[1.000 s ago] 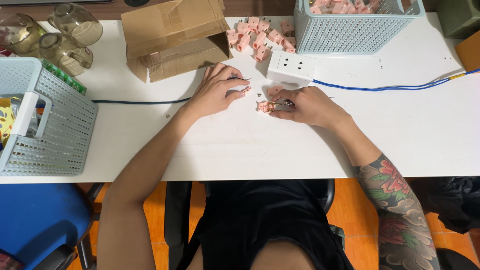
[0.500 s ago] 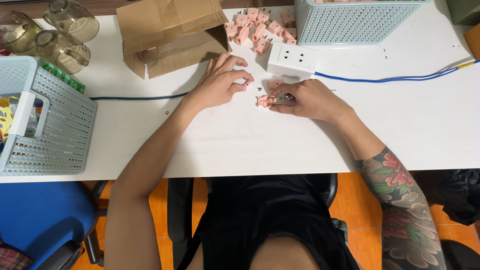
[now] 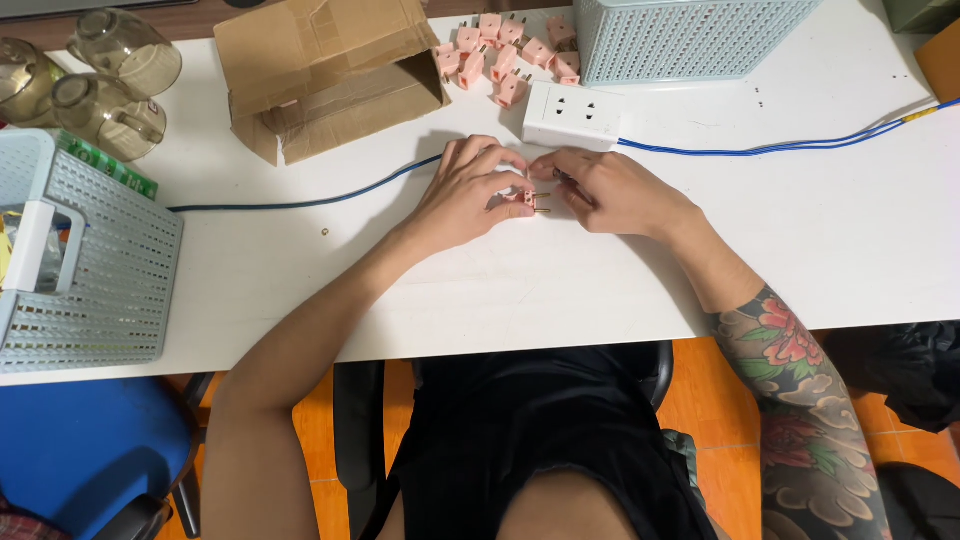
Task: Assembling small pink plastic hardware components using a precision screwdriver at a desk.
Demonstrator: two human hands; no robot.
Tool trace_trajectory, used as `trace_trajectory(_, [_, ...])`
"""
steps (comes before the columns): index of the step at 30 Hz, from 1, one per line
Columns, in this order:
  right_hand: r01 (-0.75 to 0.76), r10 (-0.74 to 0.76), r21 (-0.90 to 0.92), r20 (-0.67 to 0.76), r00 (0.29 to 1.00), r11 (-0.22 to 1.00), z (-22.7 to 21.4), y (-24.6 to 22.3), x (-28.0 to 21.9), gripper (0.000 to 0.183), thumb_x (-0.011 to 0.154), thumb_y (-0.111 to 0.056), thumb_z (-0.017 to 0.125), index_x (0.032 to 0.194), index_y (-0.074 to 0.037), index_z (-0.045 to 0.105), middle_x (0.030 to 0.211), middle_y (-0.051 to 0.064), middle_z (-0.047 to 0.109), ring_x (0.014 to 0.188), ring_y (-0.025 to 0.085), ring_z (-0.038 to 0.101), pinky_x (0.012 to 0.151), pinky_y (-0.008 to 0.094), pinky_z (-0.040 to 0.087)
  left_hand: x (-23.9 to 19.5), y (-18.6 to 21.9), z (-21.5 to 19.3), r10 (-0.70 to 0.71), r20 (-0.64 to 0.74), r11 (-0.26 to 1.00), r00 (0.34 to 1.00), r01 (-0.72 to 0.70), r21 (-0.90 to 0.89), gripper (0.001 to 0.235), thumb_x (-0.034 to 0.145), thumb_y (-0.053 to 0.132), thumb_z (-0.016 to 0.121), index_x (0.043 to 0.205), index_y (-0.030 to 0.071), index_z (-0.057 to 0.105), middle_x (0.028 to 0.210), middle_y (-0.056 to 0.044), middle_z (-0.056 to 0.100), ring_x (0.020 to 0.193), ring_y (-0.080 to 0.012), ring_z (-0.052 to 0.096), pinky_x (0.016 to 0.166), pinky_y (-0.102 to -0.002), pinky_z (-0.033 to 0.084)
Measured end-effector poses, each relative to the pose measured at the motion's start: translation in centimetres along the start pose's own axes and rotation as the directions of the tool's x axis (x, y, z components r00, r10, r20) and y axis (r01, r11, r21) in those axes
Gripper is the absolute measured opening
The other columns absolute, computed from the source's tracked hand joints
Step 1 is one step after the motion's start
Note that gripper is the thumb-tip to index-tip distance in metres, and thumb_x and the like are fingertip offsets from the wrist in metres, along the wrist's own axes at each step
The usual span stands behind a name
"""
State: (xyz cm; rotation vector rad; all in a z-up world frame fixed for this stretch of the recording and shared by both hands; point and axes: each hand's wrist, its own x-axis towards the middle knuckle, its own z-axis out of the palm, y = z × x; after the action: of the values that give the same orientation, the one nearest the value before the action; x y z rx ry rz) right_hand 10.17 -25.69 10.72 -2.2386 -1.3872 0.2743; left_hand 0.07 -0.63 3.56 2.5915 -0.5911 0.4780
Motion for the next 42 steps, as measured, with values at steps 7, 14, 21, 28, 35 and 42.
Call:
trace_trajectory(7, [0.182, -0.174, 0.017, -0.203, 0.964, 0.983, 0.4, 1.2, 0.2, 0.034, 0.117, -0.006, 0.064, 0.149, 0.007, 0.069, 0.109, 0.014, 0.058, 0.083, 0.031, 0.069, 0.079, 0.042, 0.059, -0.2, 0.2, 0.1, -0.026, -0.005, 1.0, 1.0, 0.026, 0.007, 0.035, 0.11, 0.052, 0.079, 0.123, 0.019, 0.083, 0.134, -0.002, 0.069, 0.141, -0.0254, 0.049, 0.116, -0.048, 0.036])
trace_trajectory(14, [0.321, -0.302, -0.03, -0.434, 0.849, 0.946, 0.9, 1.4, 0.3, 0.032, 0.114, -0.013, 0.079, 0.143, 0.0, 0.081, 0.11, 0.012, 0.062, 0.095, 0.031, 0.068, 0.09, 0.043, 0.059, -0.5, 0.3, 0.4, -0.066, 0.017, 0.997, 0.998, 0.067, -0.034, 0.036, 0.11, 0.052, 0.079, 0.124, 0.019, 0.085, 0.13, -0.004, 0.069, 0.138, -0.025, 0.05, 0.114, -0.049, 0.036])
trace_trajectory(21, [0.391, -0.238, 0.104, -0.643, 0.728, 0.914, 1.3, 2.8, 0.2, 0.036, 0.111, -0.017, 0.086, 0.143, -0.002, 0.082, 0.113, 0.013, 0.06, 0.106, 0.031, 0.068, 0.102, 0.044, 0.058, -1.0, 0.1, 1.2, -0.111, -0.008, 0.991, 0.994, 0.11, -0.07, 0.034, 0.108, 0.052, 0.081, 0.122, 0.021, 0.087, 0.126, -0.004, 0.07, 0.136, -0.0255, 0.05, 0.114, -0.052, 0.034])
trace_trajectory(28, [0.366, -0.019, 0.485, -0.582, 0.813, 0.794, 1.9, 0.8, -0.5, 0.036, 0.122, -0.017, 0.07, 0.15, 0.005, 0.064, 0.126, 0.018, 0.058, 0.109, 0.037, 0.08, 0.107, 0.045, 0.068, -0.9, 0.2, 1.5, -0.079, -0.12, 0.997, 0.99, 0.076, -0.024, 0.03, 0.102, 0.054, 0.087, 0.116, 0.027, 0.09, 0.121, 0.006, 0.072, 0.126, -0.0234, 0.054, 0.105, -0.047, 0.033])
trace_trajectory(35, [0.414, -0.068, 0.612, -0.506, 0.86, 0.674, 3.5, 0.3, -0.3, 0.038, 0.128, -0.026, 0.058, 0.157, -0.002, 0.05, 0.129, 0.02, 0.067, 0.121, 0.034, 0.077, 0.11, 0.047, 0.066, -0.8, 0.9, 0.8, -0.136, -0.104, 0.991, 0.985, 0.134, -0.031, 0.026, 0.102, 0.058, 0.086, 0.109, 0.034, 0.09, 0.119, 0.011, 0.067, 0.126, -0.023, 0.053, 0.103, -0.045, 0.03])
trace_trajectory(42, [0.391, -0.104, 0.592, -0.459, 0.882, 0.705, 3.4, -0.1, -0.4, 0.041, 0.129, -0.031, 0.051, 0.158, -0.002, 0.049, 0.126, 0.019, 0.068, 0.118, 0.029, 0.078, 0.101, 0.038, 0.06, -0.6, 1.2, 0.5, -0.178, -0.083, 0.984, 0.981, 0.178, -0.005, 0.024, 0.1, 0.061, 0.087, 0.101, 0.037, 0.088, 0.115, 0.013, 0.065, 0.119, -0.0226, 0.052, 0.095, -0.043, 0.03])
